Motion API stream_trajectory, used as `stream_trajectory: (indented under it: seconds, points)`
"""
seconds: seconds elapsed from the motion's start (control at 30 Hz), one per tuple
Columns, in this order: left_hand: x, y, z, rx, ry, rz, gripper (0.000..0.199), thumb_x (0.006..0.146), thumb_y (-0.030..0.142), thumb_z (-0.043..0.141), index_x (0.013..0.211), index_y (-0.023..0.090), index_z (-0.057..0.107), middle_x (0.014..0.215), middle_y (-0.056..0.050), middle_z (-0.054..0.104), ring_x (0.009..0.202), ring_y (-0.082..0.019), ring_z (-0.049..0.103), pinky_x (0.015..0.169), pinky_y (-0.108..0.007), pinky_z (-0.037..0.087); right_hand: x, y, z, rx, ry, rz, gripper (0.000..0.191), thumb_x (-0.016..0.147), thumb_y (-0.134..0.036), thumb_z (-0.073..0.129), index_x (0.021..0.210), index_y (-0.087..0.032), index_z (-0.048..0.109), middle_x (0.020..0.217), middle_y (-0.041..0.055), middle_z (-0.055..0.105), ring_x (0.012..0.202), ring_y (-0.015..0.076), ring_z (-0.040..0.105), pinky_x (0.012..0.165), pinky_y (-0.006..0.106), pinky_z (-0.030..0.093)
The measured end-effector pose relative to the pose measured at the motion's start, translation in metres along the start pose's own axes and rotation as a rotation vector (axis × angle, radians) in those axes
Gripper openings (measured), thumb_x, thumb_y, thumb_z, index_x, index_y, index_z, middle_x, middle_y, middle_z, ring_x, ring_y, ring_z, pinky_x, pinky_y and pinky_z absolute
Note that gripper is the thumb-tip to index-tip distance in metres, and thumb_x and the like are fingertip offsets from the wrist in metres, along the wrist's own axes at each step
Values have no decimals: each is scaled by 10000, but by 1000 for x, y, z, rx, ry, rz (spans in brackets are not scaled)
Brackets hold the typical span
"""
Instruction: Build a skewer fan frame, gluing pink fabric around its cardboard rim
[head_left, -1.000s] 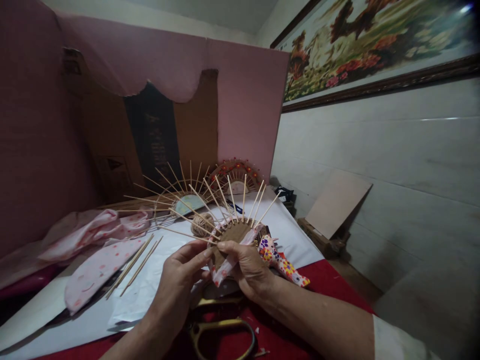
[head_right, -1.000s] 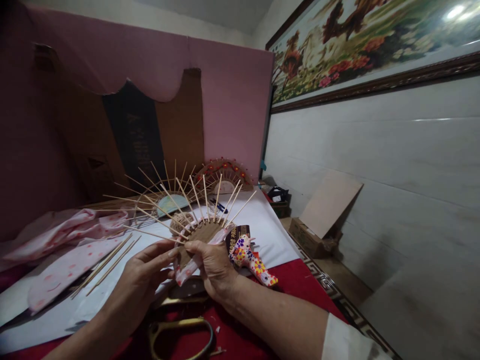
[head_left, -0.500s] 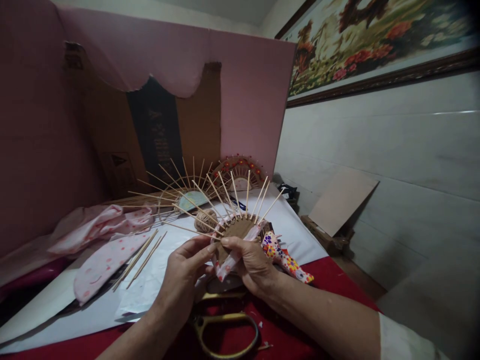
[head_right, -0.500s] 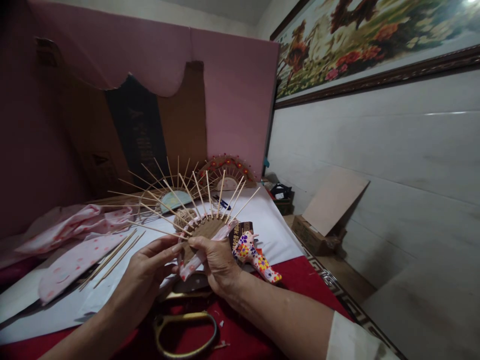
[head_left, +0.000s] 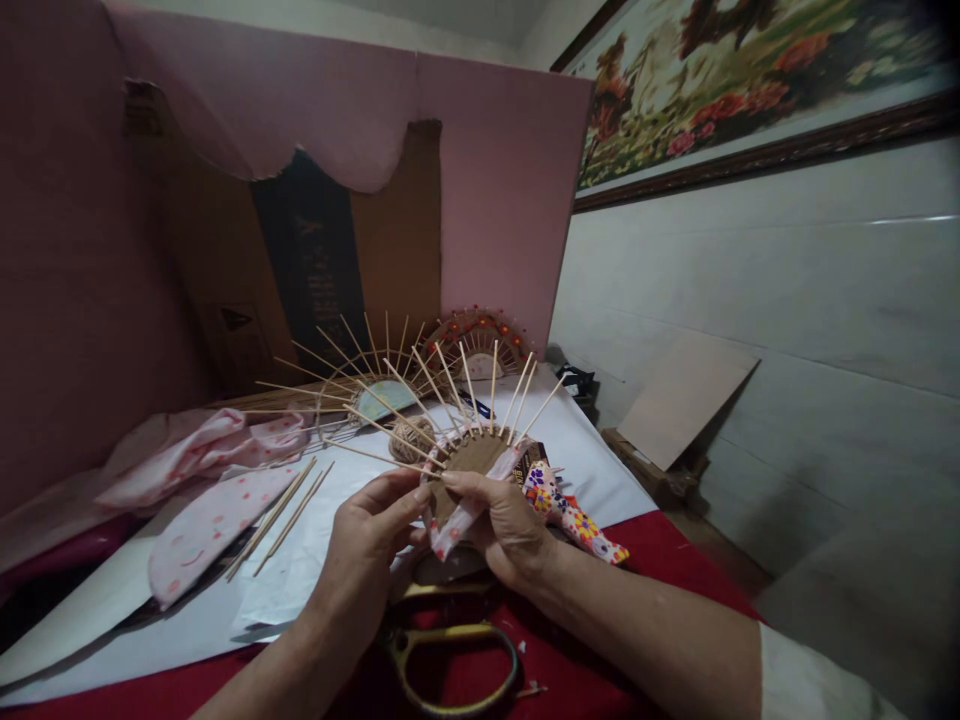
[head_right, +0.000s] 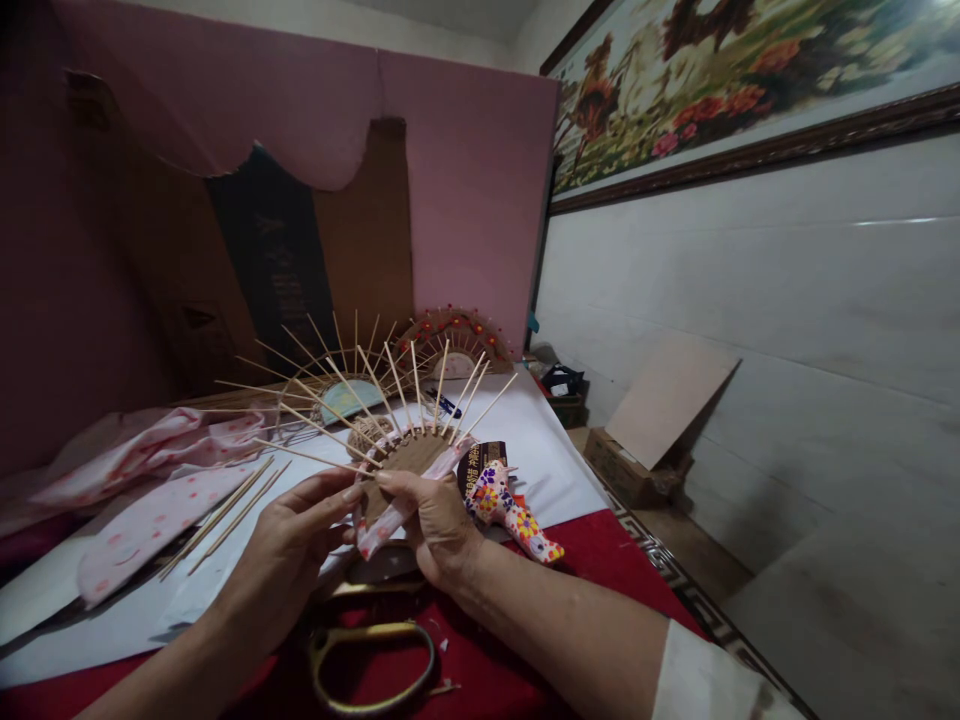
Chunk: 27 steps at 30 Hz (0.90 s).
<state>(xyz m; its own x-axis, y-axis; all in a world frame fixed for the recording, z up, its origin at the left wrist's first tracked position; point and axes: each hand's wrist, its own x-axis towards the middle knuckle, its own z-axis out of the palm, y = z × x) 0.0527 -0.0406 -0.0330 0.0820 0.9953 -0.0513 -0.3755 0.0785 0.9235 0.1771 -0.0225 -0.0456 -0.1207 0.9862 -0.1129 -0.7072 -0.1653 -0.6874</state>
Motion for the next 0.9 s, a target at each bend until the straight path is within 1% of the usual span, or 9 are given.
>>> stream_trajectory:
  seconds: [0.13,0.23,0.37,0.47,0.63,0.77,0.9]
  points:
    - [2,-1,-2,19,-8,19,207,666,232,743,822,146,636,773,-15,625,605,-111,578,526,-219,474,0,-1,1,62,-53,-12,191,539,-146,744,697,-127,637,596,-17,639,508,105,543,468,219,439]
    - [3,-2,-2,28,-3,41,188,671,218,738,814,143,641,789,-16,628,627,-111,575,524,-214,472,-2,-2,2,90,-80,-2,182,580,-182,743,722,-125,645,625,-3,657,532,118,570,495,228,459]
    - [2,-1,-1,25,-5,53,179,663,217,742,794,138,648,781,-18,631,628,-113,572,516,-214,472,-2,-3,2,101,-99,33,164,628,-220,720,741,-130,642,635,4,662,531,125,575,506,241,467]
    - [2,-1,-1,12,5,49,194,646,212,753,790,140,645,764,-13,630,612,-110,571,506,-211,469,-2,-2,1,105,-129,39,157,634,-215,701,752,-129,643,625,1,656,522,128,570,494,242,462]
    - [2,0,-1,17,14,39,189,652,218,743,792,147,638,739,-4,625,583,-105,568,500,-213,470,-3,-2,2,92,-91,4,159,617,-197,713,742,-141,631,615,-12,646,524,124,565,499,234,456]
    - [2,0,-1,23,16,38,161,679,230,720,792,152,636,734,3,617,581,-103,564,485,-204,461,-5,-2,4,95,-90,-40,157,607,-186,734,724,-145,639,630,-19,655,540,107,565,568,228,473]
    - [3,-1,0,33,-2,81,131,703,219,693,792,142,635,693,10,602,548,-95,535,467,-203,456,-5,-1,2,62,-94,-14,176,645,-236,739,770,-137,663,700,2,684,579,115,594,570,227,476]
